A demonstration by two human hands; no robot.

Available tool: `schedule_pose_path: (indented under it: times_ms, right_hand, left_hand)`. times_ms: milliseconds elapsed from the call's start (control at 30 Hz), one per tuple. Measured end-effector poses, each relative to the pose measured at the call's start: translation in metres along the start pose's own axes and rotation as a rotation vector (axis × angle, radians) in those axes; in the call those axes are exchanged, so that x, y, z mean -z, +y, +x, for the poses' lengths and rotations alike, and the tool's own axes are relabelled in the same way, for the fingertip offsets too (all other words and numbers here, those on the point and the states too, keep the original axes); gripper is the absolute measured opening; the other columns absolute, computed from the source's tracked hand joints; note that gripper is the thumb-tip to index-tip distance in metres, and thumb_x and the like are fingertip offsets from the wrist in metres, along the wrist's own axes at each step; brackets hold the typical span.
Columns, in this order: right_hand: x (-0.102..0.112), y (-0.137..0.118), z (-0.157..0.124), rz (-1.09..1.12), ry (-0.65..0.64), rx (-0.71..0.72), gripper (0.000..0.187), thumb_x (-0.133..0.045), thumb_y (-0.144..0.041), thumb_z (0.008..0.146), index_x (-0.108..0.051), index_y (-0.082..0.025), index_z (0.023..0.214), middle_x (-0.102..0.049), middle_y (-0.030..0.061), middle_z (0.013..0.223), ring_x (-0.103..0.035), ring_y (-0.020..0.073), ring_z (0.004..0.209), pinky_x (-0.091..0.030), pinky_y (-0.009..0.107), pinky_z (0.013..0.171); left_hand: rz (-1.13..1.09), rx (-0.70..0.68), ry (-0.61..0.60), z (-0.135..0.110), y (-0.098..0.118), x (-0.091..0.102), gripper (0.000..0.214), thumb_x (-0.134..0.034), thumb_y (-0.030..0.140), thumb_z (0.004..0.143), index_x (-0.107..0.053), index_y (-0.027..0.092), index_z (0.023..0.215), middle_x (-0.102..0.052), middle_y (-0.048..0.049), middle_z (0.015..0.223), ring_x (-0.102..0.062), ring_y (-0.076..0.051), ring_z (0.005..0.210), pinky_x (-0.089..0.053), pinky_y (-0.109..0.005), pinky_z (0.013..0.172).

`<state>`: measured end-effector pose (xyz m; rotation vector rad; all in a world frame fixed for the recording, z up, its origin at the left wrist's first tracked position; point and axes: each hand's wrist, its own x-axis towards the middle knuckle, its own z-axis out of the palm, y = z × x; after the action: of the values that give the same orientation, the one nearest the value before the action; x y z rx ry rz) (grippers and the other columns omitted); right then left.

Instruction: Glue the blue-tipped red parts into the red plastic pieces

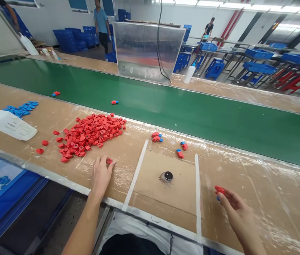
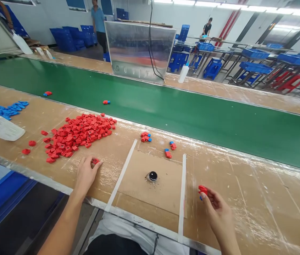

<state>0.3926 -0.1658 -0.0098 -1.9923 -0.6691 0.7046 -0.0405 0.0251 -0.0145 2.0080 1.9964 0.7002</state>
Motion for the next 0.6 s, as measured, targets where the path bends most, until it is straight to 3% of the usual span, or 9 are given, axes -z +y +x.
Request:
schedule_pose_path:
  times_ms: [133, 267, 433, 600]
  right_hand:
    - [-0.01, -0.016, -0.009, -0.079, -0.156, 0.183, 0.06, -0.065, -0.061, 0.076, -0.063, -0.014, 0.113, -0.066, 0.0127, 0.113, -0.062, 0.0283, 0.103, -0.052, 0.04, 0.089]
    - [-0.033, -0.044, -0.019, -0.202, -0.246, 0.46, 0.041, -0.058, -0.049, 0.091, -0.063, -0.017, 0.116, -0.067, 0.0089, 0.104, -0.064, 0.0218, 0.09, -0.052, 0.035, 0.079]
    - [-0.063, -0.066, -0.029, -0.323, -0.271, 0.688, 0.033, -0.056, -0.041, 0.096, -0.059, -0.018, 0.119, -0.063, 0.0053, 0.091, -0.059, 0.0169, 0.075, -0.049, 0.031, 0.071]
    - [-0.075, -0.075, -0.034, -0.398, -0.338, 0.774, 0.023, -0.055, -0.037, 0.098, -0.059, -0.019, 0.112, -0.062, 0.0033, 0.09, -0.056, 0.0151, 0.072, -0.047, 0.028, 0.069]
  left_hand:
    - [-0.245, -0.029, -0.101, -0.007, 0.014, 0.001, 0.019, -0.057, 0.038, 0.085, -0.056, 0.019, 0.09, -0.06, -0.0028, 0.084, -0.057, -0.019, 0.077, -0.044, -0.03, 0.074]
    - [-0.561, 0.015, -0.249, -0.029, 0.051, -0.013, 0.022, -0.061, 0.036, 0.083, -0.061, 0.019, 0.095, -0.063, -0.002, 0.085, -0.058, -0.016, 0.074, -0.045, -0.026, 0.07]
    - [-0.857, 0.057, -0.474, -0.065, 0.095, -0.037, 0.027, -0.062, 0.036, 0.083, -0.064, 0.016, 0.103, -0.062, -0.003, 0.083, -0.054, -0.014, 0.072, -0.044, -0.024, 0.066]
    - [-0.98, 0.03, -0.631, -0.088, 0.114, -0.044, 0.029, -0.066, 0.036, 0.083, -0.066, 0.016, 0.104, -0.06, -0.0037, 0.085, -0.053, -0.014, 0.076, -0.044, -0.024, 0.069]
